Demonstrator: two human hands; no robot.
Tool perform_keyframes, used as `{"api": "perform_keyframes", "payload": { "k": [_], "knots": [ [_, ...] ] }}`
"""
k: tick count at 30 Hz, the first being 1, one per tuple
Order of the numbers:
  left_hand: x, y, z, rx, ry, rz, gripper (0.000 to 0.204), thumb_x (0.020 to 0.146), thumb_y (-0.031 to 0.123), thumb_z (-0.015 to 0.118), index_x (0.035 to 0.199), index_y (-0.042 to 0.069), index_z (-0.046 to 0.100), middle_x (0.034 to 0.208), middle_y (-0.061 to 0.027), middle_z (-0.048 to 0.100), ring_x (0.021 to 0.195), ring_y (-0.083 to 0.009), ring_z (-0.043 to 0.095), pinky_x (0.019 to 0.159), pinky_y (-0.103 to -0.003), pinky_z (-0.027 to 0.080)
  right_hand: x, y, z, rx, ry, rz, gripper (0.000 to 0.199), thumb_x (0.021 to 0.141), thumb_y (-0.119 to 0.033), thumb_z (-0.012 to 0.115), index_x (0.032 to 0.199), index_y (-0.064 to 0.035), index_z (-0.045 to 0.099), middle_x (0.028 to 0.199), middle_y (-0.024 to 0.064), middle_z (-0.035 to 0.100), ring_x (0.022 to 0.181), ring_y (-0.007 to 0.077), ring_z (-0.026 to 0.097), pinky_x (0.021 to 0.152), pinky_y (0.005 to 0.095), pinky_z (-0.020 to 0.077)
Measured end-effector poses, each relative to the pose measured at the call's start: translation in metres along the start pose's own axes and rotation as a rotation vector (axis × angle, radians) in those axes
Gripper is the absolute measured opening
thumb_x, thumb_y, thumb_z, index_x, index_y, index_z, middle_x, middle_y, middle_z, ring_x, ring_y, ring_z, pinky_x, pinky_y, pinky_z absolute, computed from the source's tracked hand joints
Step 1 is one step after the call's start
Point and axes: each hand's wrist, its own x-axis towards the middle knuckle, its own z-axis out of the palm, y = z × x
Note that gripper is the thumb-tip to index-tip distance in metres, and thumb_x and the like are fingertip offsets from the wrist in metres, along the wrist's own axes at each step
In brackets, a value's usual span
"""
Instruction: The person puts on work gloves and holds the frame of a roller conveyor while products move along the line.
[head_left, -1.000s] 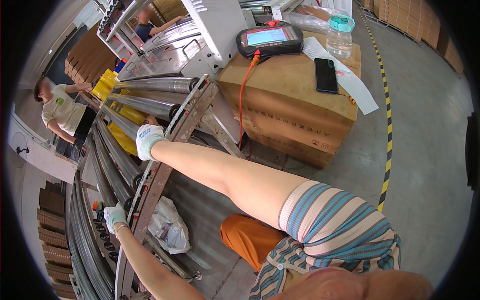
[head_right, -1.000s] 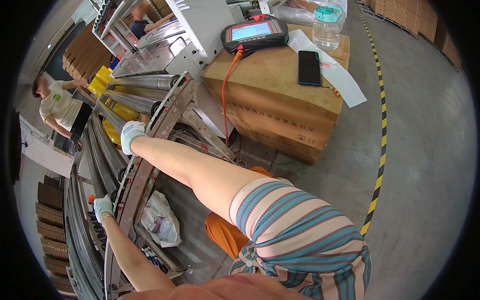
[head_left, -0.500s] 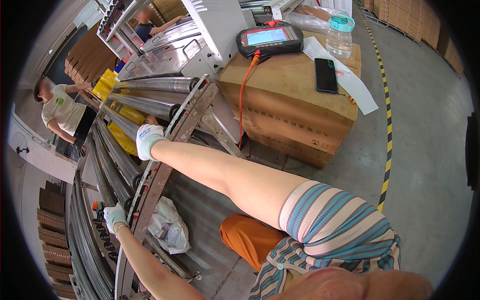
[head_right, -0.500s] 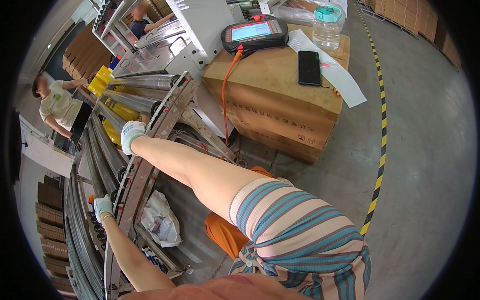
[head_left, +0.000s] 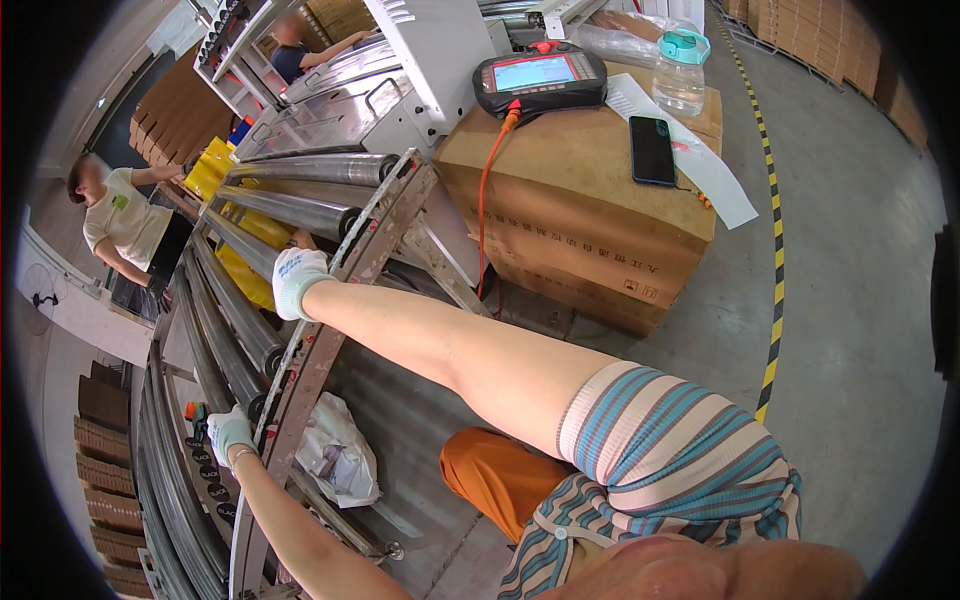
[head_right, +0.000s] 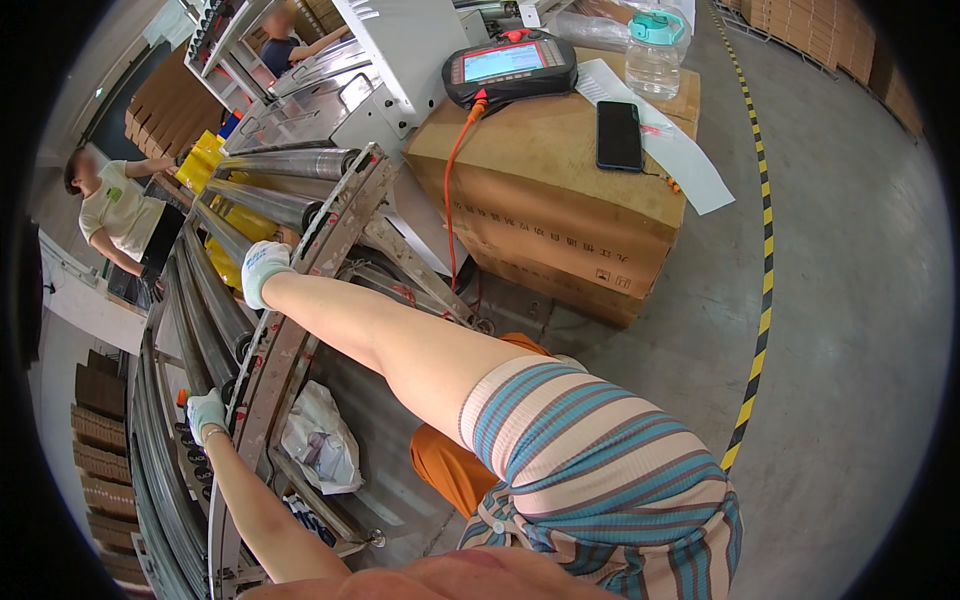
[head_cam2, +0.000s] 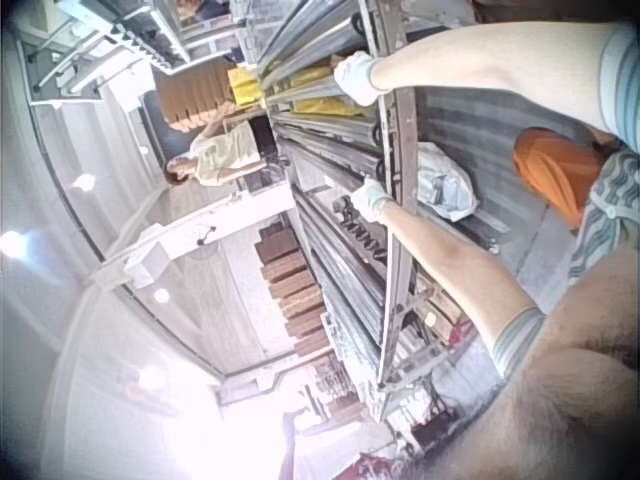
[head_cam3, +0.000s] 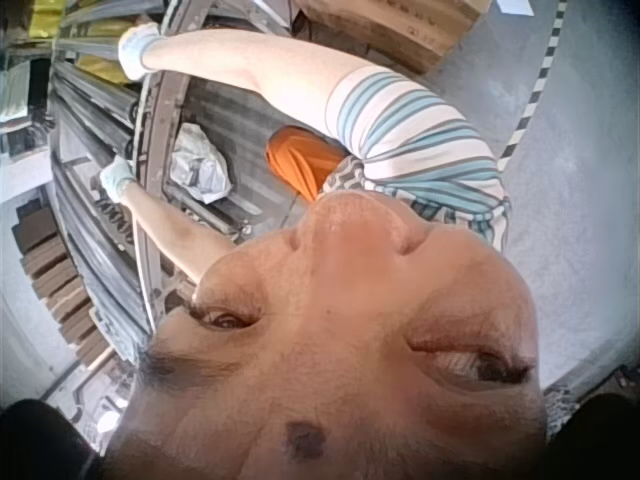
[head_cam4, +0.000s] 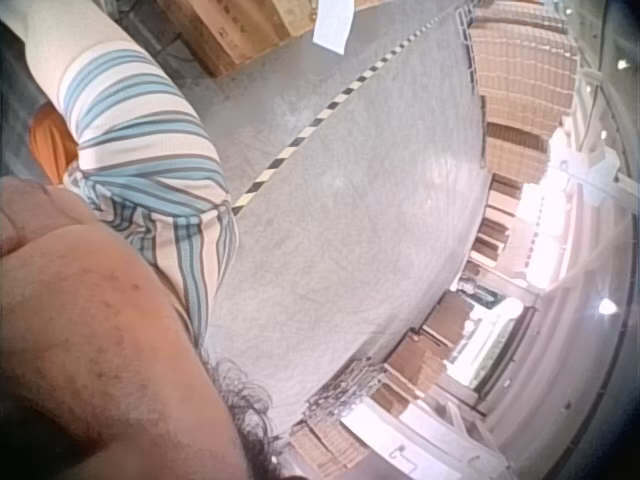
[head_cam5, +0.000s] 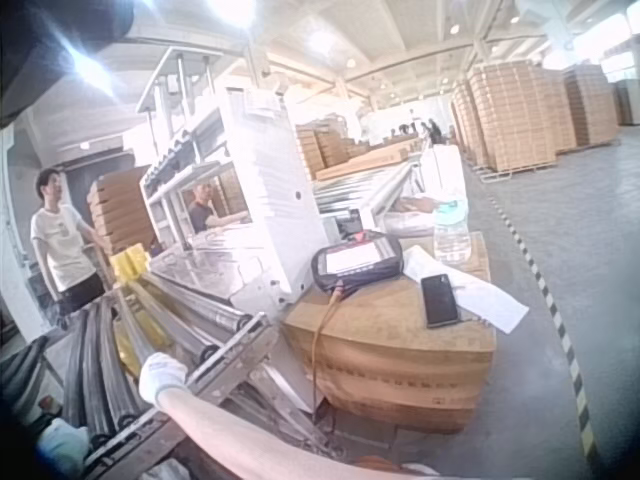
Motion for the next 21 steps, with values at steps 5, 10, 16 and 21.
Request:
{"api": "perform_keyframes", "payload": {
  "k": [5, 10, 16, 21],
  "knots": [
    [-0.0006, -0.0007, 0.0016, 0.001, 0.025, -0.003, 0.054, 0.074, 0.041, 0.060, 0.110, 0.001, 0.054, 0.110, -0.0188, 0.059, 0.101, -0.0345, 0.057, 0.084, -0.043, 0.046, 0.0001, -0.0004, 0.0012, 0.002, 0.010, 0.005, 0.040, 0.069, -0.026, 0.065, 0.103, -0.0064, 0.063, 0.101, 0.0078, 0.062, 0.092, 0.0220, 0.062, 0.063, 0.0349, 0.0471],
    [-0.0005, -0.0006, 0.0009, 0.008, 0.008, 0.003, 0.055, 0.074, 0.042, 0.059, 0.110, 0.001, 0.054, 0.111, -0.0189, 0.059, 0.101, -0.0346, 0.057, 0.084, -0.043, 0.046, 0.0004, -0.0002, 0.0006, 0.004, -0.001, 0.004, 0.039, 0.069, -0.026, 0.065, 0.103, -0.0064, 0.063, 0.101, 0.0078, 0.062, 0.092, 0.0220, 0.062, 0.063, 0.0351, 0.0472],
    [0.0001, -0.0023, 0.0011, 0.014, 0.012, 0.003, 0.054, 0.075, 0.042, 0.059, 0.110, 0.001, 0.054, 0.111, -0.0193, 0.058, 0.101, -0.0349, 0.057, 0.084, -0.043, 0.046, -0.0016, -0.0004, -0.0012, 0.010, -0.002, -0.002, 0.040, 0.069, -0.026, 0.065, 0.103, -0.0064, 0.063, 0.101, 0.0079, 0.062, 0.092, 0.0225, 0.062, 0.063, 0.0352, 0.0471],
    [0.0002, -0.0009, 0.0017, 0.009, 0.006, 0.014, 0.054, 0.075, 0.041, 0.059, 0.110, 0.000, 0.054, 0.110, -0.0196, 0.058, 0.101, -0.0351, 0.057, 0.084, -0.043, 0.046, 0.0002, 0.0004, 0.0020, 0.004, 0.015, 0.005, 0.040, 0.069, -0.026, 0.065, 0.104, -0.0061, 0.063, 0.101, 0.0079, 0.062, 0.092, 0.0229, 0.062, 0.062, 0.0349, 0.0467]
  ]
}}
